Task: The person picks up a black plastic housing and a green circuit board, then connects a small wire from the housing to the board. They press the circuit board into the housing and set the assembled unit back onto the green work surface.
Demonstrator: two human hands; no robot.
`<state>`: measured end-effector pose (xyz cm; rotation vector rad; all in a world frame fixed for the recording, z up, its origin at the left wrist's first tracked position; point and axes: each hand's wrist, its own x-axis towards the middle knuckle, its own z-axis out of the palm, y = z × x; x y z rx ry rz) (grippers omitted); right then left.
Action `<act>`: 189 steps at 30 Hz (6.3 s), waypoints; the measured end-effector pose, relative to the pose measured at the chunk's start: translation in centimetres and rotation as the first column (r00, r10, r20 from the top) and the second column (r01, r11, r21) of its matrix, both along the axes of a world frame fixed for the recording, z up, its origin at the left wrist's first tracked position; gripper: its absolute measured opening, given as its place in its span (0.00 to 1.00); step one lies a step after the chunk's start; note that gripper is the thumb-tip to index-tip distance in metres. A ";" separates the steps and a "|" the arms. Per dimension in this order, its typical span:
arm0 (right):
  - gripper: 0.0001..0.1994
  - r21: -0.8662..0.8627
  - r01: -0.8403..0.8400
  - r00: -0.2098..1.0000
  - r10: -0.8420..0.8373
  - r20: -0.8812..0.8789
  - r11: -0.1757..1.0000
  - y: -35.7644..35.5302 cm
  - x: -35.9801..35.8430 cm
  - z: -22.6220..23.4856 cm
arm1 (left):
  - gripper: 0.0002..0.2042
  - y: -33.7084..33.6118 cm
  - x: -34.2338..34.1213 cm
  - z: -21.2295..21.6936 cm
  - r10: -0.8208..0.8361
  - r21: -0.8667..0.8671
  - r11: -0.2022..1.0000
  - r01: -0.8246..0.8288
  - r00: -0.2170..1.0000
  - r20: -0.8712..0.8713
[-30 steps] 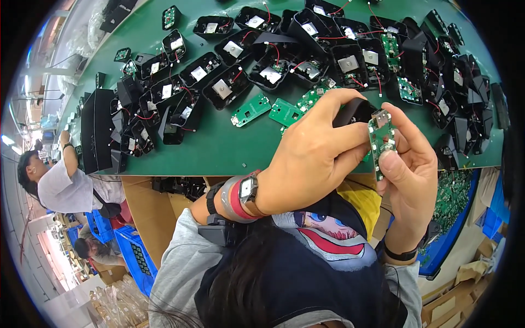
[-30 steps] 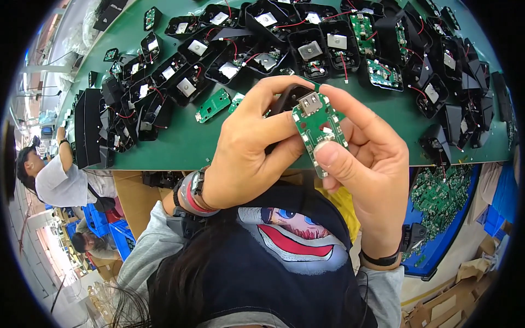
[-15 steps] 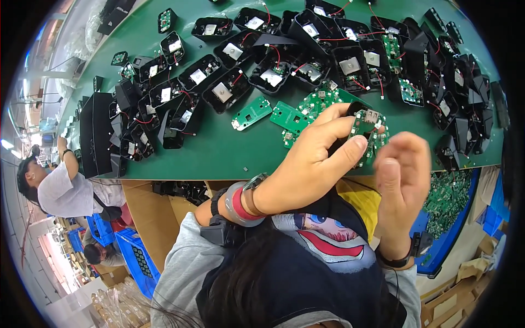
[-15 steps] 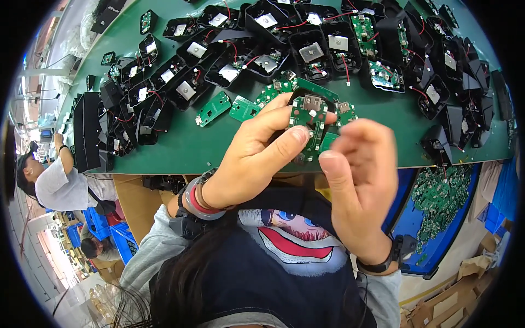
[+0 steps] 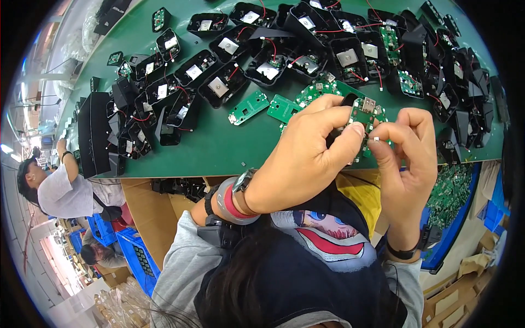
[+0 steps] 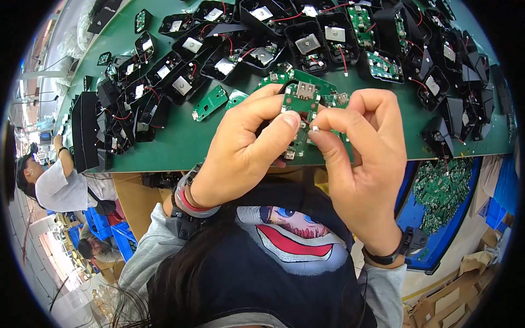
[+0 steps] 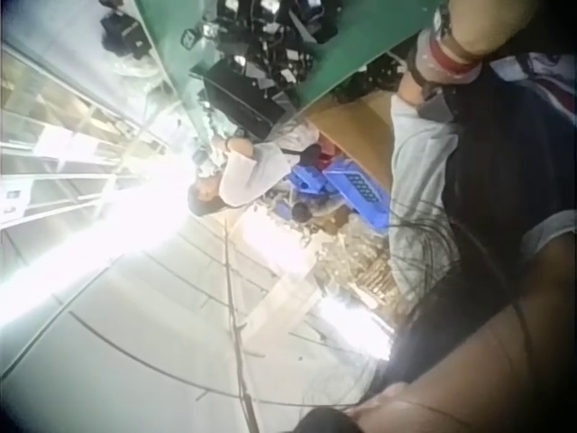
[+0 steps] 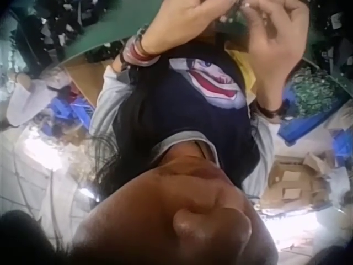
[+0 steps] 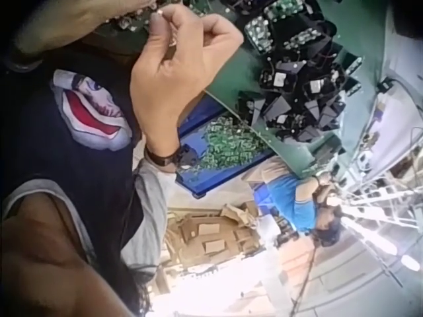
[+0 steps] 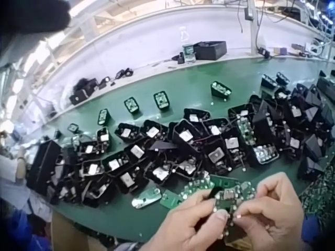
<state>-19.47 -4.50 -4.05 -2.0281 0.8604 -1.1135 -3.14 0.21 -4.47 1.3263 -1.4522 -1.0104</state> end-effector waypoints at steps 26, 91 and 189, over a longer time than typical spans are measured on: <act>0.06 -0.305 -0.035 0.924 -0.085 -0.373 0.952 -1.2 -0.8 2.7 | 0.15 -0.1 -1.6 0.7 0.132 -0.113 0.987 -0.112 0.971 0.197; 0.14 0.588 -0.323 0.931 0.139 0.337 0.741 -3.7 0.4 0.6 | 0.31 -0.4 -0.6 -1.1 -0.120 -0.118 0.987 0.106 0.987 -0.111; 0.10 0.573 -0.208 0.943 0.007 0.333 0.793 0.5 -1.7 -0.3 | 0.20 0.7 -1.1 -1.0 0.077 0.248 0.955 0.164 0.670 -0.738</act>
